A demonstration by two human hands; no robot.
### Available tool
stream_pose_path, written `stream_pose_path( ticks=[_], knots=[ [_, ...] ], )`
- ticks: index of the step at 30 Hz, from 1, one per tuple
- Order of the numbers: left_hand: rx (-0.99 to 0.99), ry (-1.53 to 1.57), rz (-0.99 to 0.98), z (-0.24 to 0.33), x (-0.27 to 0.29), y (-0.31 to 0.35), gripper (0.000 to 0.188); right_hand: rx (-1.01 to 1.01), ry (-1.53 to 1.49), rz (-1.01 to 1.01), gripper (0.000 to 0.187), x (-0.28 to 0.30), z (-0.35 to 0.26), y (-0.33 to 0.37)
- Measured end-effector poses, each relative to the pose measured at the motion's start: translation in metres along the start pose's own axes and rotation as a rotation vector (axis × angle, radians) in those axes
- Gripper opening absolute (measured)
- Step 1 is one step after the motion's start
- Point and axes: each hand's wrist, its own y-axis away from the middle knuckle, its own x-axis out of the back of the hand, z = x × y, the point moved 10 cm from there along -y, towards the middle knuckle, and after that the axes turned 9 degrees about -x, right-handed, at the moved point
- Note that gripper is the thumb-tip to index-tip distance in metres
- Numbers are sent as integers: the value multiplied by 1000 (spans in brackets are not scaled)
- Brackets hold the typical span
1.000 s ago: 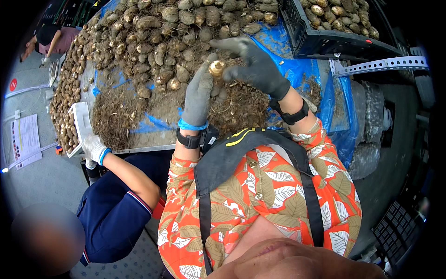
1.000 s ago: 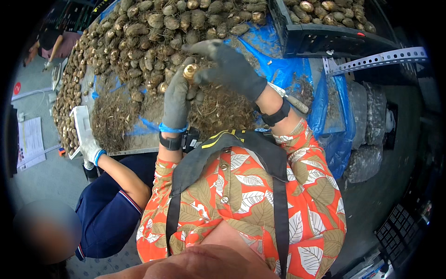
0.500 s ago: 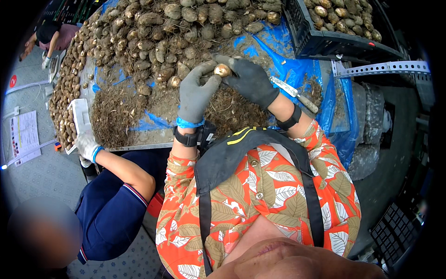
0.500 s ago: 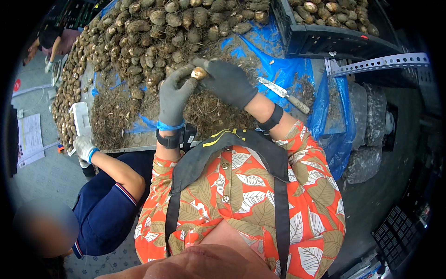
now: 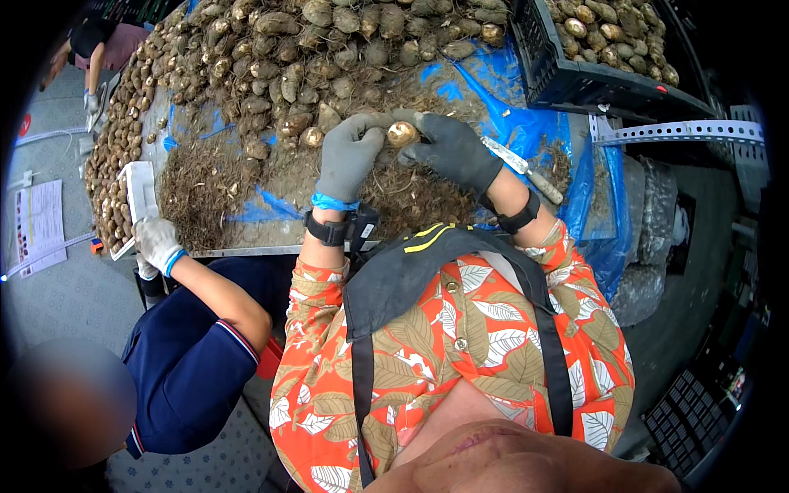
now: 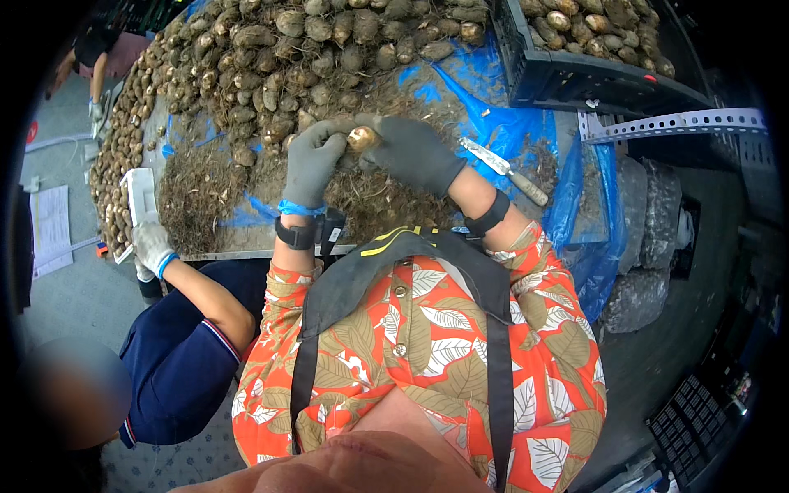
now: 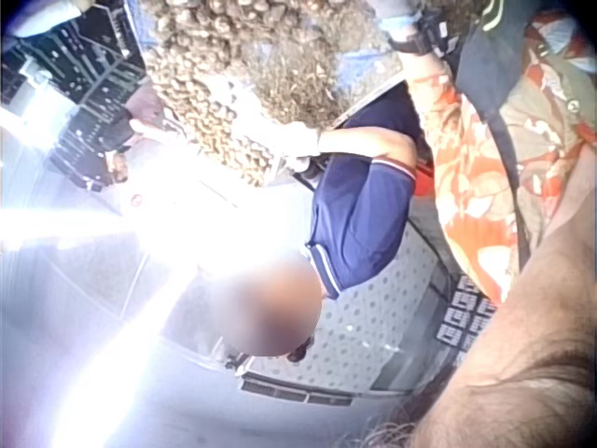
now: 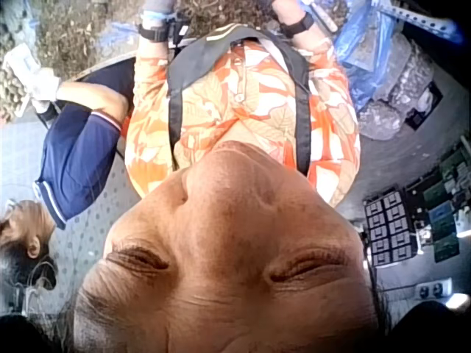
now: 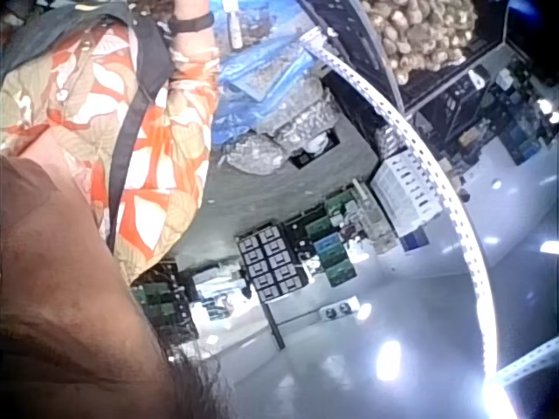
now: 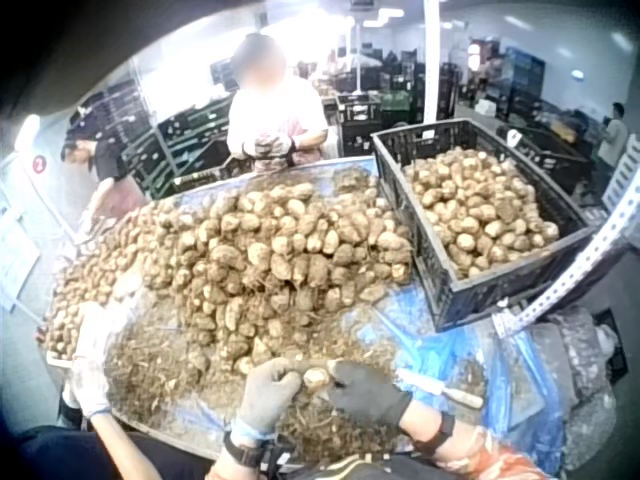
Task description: The person cleans root vegetables by hand, removing dirt and fibrous material from the surface before returning them to the table.
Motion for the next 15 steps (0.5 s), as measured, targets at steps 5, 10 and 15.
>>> stream_pose_path(
  ticks=[5, 10, 15],
  knots=[
    [-125, 33, -174, 11, -11, 4, 36, -11, 167, 38, 53, 9, -3, 3],
    [75, 295, -112, -14, -3, 4, 27, 57, -47, -58, 53, 4, -19, 6],
    [-14, 289, -38, -10, 5, 2, 27, -10, -228, -114, 52, 1, -17, 3]
  ],
)
